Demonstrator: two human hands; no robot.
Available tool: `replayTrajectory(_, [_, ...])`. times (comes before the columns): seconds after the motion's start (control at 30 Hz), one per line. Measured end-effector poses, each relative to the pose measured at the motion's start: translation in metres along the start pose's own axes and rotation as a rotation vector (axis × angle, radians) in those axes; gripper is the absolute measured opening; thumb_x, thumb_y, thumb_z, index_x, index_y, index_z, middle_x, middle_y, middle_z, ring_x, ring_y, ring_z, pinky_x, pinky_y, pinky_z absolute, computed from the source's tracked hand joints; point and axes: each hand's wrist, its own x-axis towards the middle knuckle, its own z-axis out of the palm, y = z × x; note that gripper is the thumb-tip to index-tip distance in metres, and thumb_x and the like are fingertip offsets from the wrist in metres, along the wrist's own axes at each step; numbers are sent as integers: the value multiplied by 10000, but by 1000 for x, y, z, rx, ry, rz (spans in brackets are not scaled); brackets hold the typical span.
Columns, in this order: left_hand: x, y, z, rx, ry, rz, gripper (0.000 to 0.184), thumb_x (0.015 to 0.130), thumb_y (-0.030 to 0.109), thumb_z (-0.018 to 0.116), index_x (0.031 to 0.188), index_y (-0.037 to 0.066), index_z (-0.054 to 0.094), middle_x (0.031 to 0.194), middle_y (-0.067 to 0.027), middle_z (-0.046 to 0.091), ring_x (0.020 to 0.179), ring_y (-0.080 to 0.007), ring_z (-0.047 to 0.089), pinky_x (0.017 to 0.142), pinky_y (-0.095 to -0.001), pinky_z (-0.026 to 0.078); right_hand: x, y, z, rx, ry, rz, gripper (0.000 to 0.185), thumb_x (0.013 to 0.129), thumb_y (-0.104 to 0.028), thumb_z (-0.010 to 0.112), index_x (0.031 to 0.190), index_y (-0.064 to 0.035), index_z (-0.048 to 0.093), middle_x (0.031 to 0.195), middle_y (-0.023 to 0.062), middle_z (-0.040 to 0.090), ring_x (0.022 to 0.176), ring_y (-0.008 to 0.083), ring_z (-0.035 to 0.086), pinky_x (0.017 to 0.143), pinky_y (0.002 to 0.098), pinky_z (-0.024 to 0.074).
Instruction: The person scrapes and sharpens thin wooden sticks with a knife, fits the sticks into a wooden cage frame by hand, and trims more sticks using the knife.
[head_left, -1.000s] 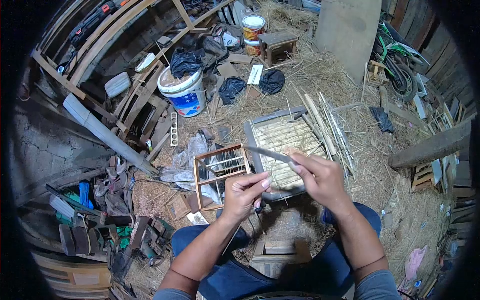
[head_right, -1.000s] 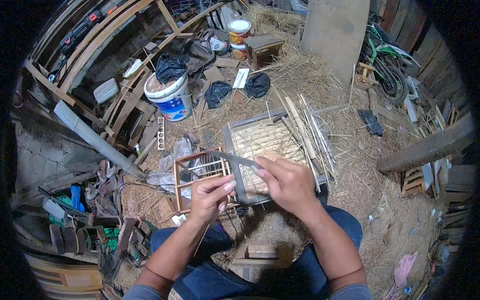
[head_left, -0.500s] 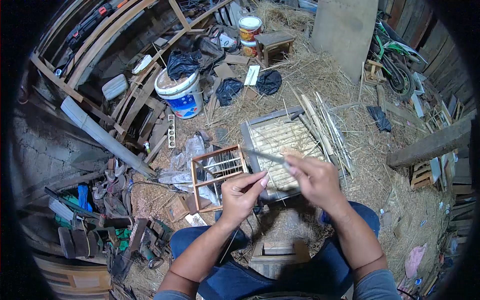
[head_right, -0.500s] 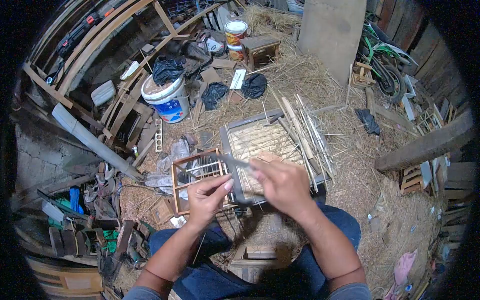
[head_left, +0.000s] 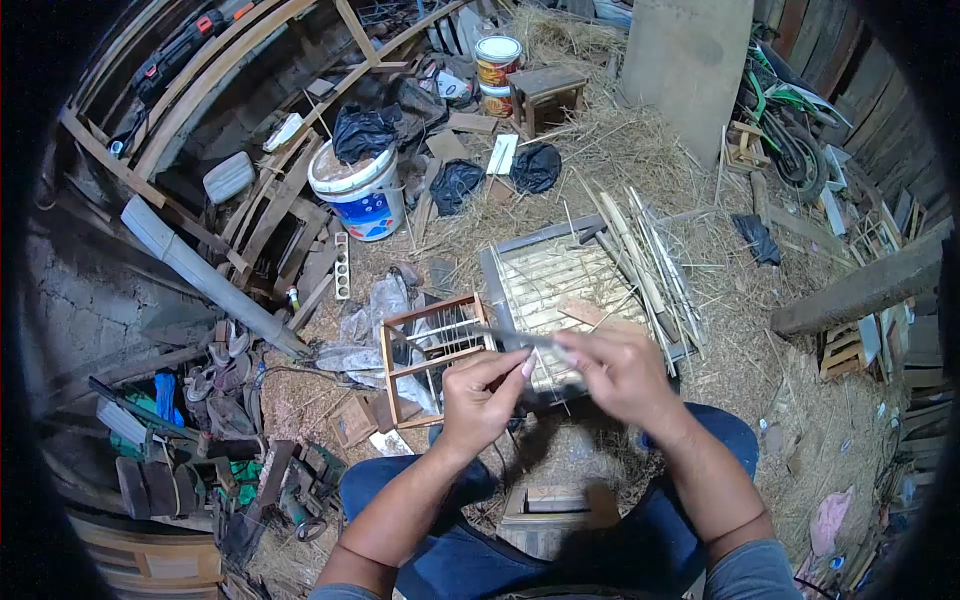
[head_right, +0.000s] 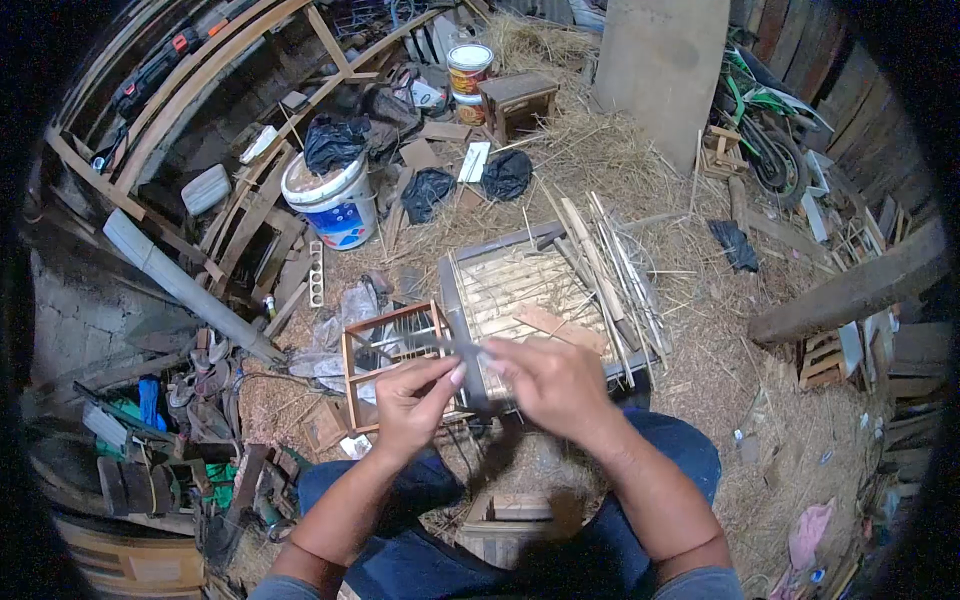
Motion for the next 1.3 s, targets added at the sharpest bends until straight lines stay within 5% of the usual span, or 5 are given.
replayTrajectory(0.77, [5, -3, 4, 116, 50, 168, 191, 895, 27, 757, 1076, -19, 799, 835, -177, 760, 696, -240, 724, 652, -326, 552, 1, 11, 6, 75, -41, 157, 262, 982, -333, 691, 1140, -163, 813, 912, 150, 781, 794, 315, 762, 708, 425, 595])
replayTrajectory(0.87, [5, 5, 4, 90, 32, 53, 176, 895, 30, 755, 1057, -22, 800, 852, -180, 766, 729, -251, 745, 669, -334, 562, 13, 22, -5, 72, 55, 253, 246, 999, -232, 683, 1130, -59, 798, 1020, 168, 788, 886, 306, 773, 780, 390, 602])
replayTrajectory(1.07, [1, -3, 5, 99, 38, 113, 190, 901, 45, 760, 1074, -25, 799, 842, -171, 765, 704, -227, 724, 671, -326, 557, 2, 28, 6, 84, 3, 234, 310, 1018, -387, 655, 1182, -171, 805, 995, 125, 805, 786, 259, 778, 720, 372, 606])
replayTrajectory(1.13, [0, -3, 5, 30, -2, -33, 195, 907, 60, 767, 1081, -25, 795, 845, -159, 770, 714, -208, 722, 678, -330, 556, 14, 37, -8, 63, 15, 457, 360, 1025, -412, 650, 1237, -151, 779, 1095, 120, 796, 866, 279, 785, 770, 375, 602])
replayTrajectory(1.3, [-4, -2, 7, -577, -146, -547, 259, 979, 119, 755, 1202, -11, 759, 823, -93, 749, 557, -49, 593, 447, -188, 405, 13, 35, 3, 679, 89, 509, 365, 994, -347, 750, 1156, -20, 763, 715, -43, 656, 590, 64, 556, 545, 246, 400])
